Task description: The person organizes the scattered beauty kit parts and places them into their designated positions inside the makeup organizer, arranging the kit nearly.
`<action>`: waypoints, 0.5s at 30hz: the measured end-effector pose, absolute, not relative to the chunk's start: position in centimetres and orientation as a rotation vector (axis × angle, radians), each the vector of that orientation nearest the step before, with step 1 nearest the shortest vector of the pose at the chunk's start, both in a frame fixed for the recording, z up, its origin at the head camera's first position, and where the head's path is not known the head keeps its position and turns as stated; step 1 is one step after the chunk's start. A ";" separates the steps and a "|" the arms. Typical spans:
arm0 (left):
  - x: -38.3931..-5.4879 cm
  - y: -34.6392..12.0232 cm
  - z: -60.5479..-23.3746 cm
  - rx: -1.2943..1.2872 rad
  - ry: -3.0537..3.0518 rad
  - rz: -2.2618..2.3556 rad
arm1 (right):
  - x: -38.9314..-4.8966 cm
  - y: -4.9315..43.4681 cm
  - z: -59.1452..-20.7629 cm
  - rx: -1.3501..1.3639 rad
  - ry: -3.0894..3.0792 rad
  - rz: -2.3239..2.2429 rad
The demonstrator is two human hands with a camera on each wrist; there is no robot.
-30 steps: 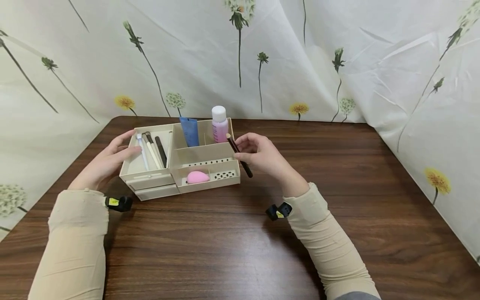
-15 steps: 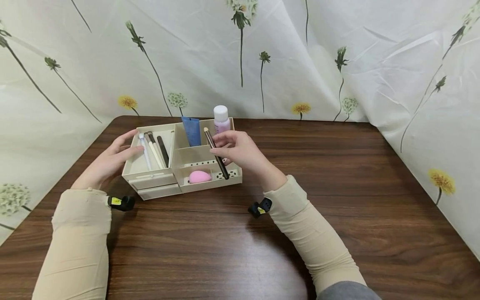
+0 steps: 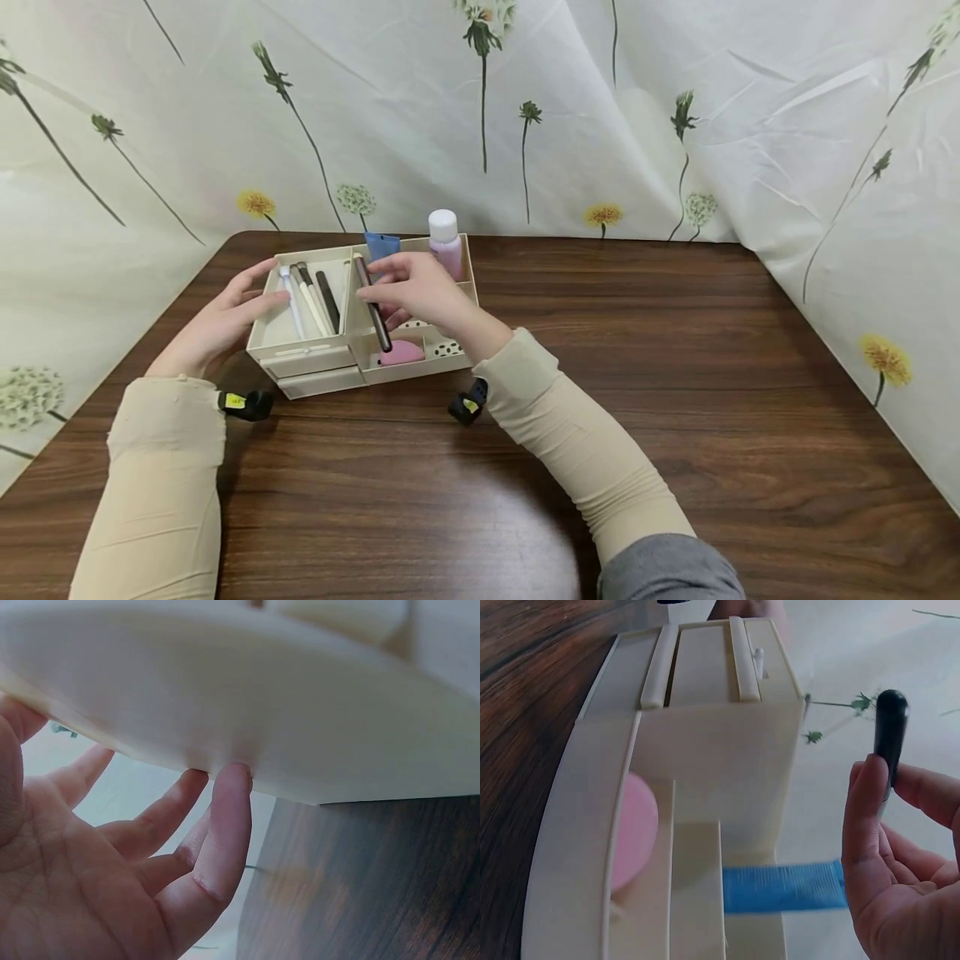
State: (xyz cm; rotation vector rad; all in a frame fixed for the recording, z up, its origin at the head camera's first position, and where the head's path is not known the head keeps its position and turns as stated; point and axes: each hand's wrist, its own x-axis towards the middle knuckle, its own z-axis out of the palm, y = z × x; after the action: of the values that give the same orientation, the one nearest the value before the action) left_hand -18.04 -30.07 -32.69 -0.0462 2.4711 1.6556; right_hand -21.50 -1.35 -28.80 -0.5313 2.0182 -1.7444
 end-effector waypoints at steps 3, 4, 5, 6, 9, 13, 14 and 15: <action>-18.0 -30.1 -32.7 -0.041 2.463 1.678 | -21.6 -2.7 -28.5 -0.501 1.984 -1.732; -17.9 -30.0 -32.6 -0.039 2.459 1.684 | -21.7 -3.1 -28.4 -0.494 1.978 -1.726; -17.9 -30.0 -32.6 -0.038 2.458 1.689 | -21.7 -3.6 -28.3 -0.488 1.971 -1.721; -17.9 -30.0 -32.6 -0.038 2.455 1.694 | -21.7 -4.0 -28.2 -0.485 1.965 -1.716; -17.8 -30.0 -32.6 -0.038 2.449 1.702 | -21.6 -5.4 -28.1 -0.485 1.941 -1.702; -17.9 -30.0 -32.5 -0.044 2.446 1.697 | -21.3 -7.1 -28.1 -0.501 1.926 -1.693; -17.9 -30.0 -32.5 -0.045 2.446 1.694 | -21.3 -7.4 -28.1 -0.505 1.927 -1.690; -17.9 -30.0 -32.5 -0.045 2.446 1.689 | -21.3 -7.6 -28.1 -0.509 1.928 -1.691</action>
State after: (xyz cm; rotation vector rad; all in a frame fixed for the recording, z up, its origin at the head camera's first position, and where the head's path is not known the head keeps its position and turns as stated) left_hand -17.92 -29.97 -32.46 -0.0450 2.4464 1.6888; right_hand -21.25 -7.63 -28.13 -0.5090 1.9283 -1.6914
